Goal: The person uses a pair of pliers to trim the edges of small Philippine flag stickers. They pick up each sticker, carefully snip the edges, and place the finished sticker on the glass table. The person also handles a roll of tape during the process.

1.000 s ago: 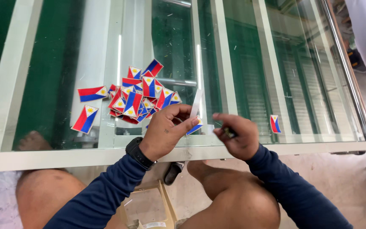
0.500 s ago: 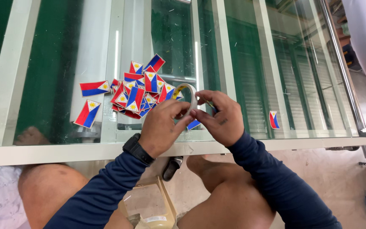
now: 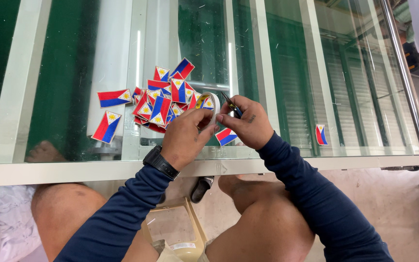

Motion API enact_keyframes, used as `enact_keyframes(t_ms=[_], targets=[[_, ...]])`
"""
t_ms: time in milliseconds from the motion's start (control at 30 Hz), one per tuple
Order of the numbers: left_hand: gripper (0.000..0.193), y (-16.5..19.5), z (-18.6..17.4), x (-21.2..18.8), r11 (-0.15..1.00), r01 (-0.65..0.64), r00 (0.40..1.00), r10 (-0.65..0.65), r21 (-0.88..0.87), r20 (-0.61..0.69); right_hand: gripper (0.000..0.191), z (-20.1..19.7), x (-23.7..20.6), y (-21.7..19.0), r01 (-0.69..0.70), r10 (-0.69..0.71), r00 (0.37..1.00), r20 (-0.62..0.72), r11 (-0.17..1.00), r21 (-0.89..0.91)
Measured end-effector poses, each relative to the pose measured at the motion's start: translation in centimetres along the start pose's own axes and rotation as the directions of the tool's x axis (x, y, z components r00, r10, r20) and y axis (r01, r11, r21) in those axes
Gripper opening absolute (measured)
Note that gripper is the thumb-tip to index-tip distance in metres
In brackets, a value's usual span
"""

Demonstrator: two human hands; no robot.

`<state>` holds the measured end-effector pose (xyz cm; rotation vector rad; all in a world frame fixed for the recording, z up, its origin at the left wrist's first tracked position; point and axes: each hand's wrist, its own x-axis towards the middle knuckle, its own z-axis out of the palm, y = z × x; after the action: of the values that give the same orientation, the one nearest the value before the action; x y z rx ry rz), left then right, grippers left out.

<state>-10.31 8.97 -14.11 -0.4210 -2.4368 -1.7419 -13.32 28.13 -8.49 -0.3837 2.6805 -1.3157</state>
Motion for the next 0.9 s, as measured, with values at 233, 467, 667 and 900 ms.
enact_keyframes(t_ms=[233,467,667,900], targets=[[0.033,0.5,0.5,0.2,0.972,0.169,0.985,-0.16,-0.162,0.067,0.016,-0.3,-0.5,0.1,0.15,-0.156,0.987,-0.036,0.98,-0.128],[0.035,1.1,0.1,0.0,0.985,0.084,0.995,-0.09,-0.151,-0.033,0.016,0.2,-0.4,0.2,0.25,-0.258,0.966,-0.025,0.951,-0.183],[0.018,0.0,0.2,0.0,0.932,0.263,0.964,-0.261,-0.251,0.04,0.02,0.6,0.6,0.7,0.176,-0.183,0.981,0.058,0.978,0.108],[0.015,-3.2,-0.2,1.0,0.858,0.284,0.956,-0.285,-0.428,0.062,0.035,-0.3,0.2,1.6,-0.061,0.054,0.983,0.177,0.998,0.03]])
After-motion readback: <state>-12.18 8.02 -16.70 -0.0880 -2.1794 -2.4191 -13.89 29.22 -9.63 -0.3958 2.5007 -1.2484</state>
